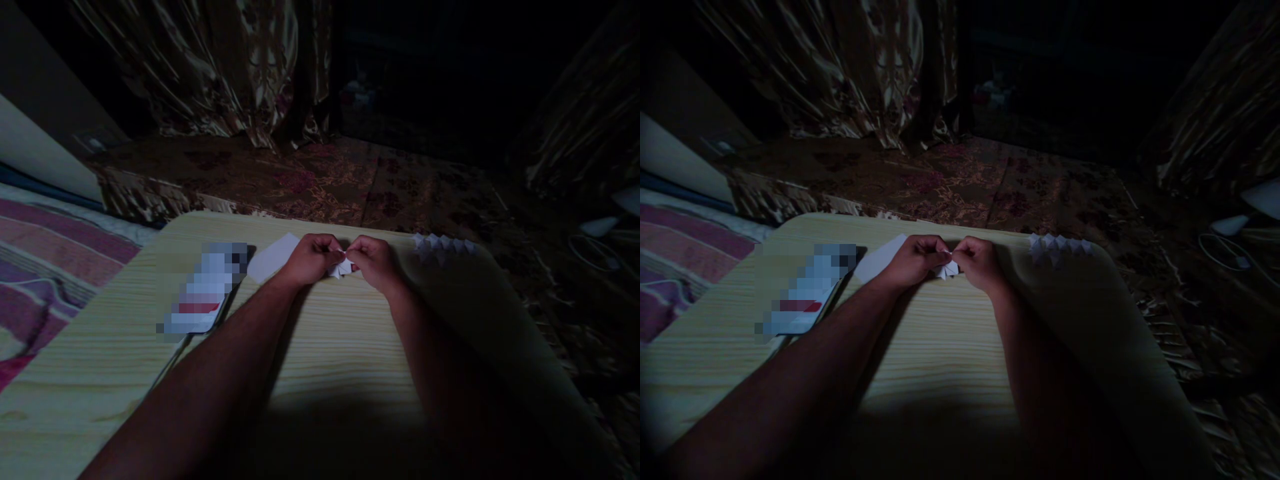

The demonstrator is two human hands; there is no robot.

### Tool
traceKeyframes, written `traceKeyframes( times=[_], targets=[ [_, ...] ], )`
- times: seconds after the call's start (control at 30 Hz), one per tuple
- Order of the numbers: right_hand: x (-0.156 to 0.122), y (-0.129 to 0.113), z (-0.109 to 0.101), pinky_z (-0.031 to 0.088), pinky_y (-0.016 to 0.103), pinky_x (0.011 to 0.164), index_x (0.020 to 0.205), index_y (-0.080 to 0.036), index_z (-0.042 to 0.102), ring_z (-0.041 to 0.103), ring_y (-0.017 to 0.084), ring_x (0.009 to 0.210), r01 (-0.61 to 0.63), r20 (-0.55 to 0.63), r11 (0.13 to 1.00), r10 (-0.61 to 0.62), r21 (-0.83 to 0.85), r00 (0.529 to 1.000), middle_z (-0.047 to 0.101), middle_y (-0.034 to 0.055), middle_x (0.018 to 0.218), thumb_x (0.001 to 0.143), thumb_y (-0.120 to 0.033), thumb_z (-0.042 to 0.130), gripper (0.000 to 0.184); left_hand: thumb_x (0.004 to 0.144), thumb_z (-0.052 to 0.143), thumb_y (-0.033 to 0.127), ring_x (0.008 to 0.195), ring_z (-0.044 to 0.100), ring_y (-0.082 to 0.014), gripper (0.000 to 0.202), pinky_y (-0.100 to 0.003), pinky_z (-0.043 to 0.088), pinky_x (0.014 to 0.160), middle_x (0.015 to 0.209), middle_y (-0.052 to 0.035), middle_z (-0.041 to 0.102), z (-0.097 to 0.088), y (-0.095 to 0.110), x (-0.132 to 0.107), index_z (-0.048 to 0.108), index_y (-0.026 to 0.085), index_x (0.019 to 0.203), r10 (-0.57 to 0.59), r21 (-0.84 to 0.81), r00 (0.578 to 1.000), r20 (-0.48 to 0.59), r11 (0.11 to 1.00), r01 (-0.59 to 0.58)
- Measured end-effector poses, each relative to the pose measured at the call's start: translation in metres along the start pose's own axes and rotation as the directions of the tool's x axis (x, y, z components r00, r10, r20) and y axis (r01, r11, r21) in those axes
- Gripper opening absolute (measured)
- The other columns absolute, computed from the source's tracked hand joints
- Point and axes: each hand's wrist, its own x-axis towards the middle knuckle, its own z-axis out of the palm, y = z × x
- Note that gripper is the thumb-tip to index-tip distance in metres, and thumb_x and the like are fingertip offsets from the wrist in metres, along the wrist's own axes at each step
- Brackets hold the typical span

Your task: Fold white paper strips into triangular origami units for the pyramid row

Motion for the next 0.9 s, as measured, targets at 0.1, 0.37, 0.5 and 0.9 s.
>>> traceKeyframes(
  times=[0.1, 0.37, 0.5, 0.9],
  targets=[
    [0.0003, 0.0005, -0.0011, 0.035, 0.020, 0.044, 0.062, -0.017, 0.057, 0.048, 0.009, 0.046, 0.000, -0.011, 0.999, 0.000, 0.035, 1.000, 0.051, -0.0046, 0.048, 0.067, -0.023, 0.059, 0.008, 0.070, 0.065, 0.029, 0.049, 0.047, -0.0084, 0.017, -0.021, 0.034, 0.047, 0.058, 0.0001, 0.057, 0.0009, 0.0010, -0.0002, 0.062, 0.012, 0.069, -0.011, -0.004, 1.000, -0.001, 1.000, 0.011],
    [0.0014, 0.0002, -0.0018, 0.036, 0.021, 0.045, 0.062, -0.017, 0.057, 0.049, 0.010, 0.047, -0.024, 0.017, 0.999, 0.023, 0.038, 1.000, 0.052, -0.0043, 0.050, 0.066, -0.022, 0.058, 0.007, 0.074, 0.063, 0.033, 0.048, 0.044, -0.0077, 0.021, -0.021, 0.031, 0.046, 0.055, 0.0015, 0.055, 0.0011, 0.0006, -0.0011, 0.061, 0.013, 0.068, -0.015, 0.024, 1.000, 0.001, 1.000, 0.015],
    [0.0023, -0.0005, -0.0022, 0.035, 0.020, 0.045, 0.061, -0.017, 0.056, 0.047, 0.009, 0.046, -0.026, -0.022, 0.995, 0.029, 0.094, 0.999, 0.051, -0.0049, 0.048, 0.067, -0.023, 0.058, 0.008, 0.075, 0.063, 0.039, 0.048, 0.042, -0.0078, 0.027, -0.022, 0.031, 0.047, 0.054, 0.0016, 0.052, 0.0029, 0.0030, -0.0007, 0.061, 0.013, 0.066, 0.012, -0.016, 1.000, -0.025, 1.000, -0.013],
    [0.0096, 0.0088, -0.0044, 0.035, 0.021, 0.044, 0.064, -0.018, 0.054, 0.046, 0.009, 0.043, -0.027, -0.206, 0.983, 0.064, 0.181, 0.977, 0.048, -0.0061, 0.045, 0.069, -0.028, 0.057, 0.012, 0.069, 0.069, 0.038, 0.051, 0.049, -0.0099, 0.025, -0.023, 0.036, 0.049, 0.060, 0.0006, 0.057, 0.0021, 0.0096, 0.0001, 0.061, 0.015, 0.073, -0.064, -0.202, 0.996, -0.061, 0.978, 0.051]
  ],
)
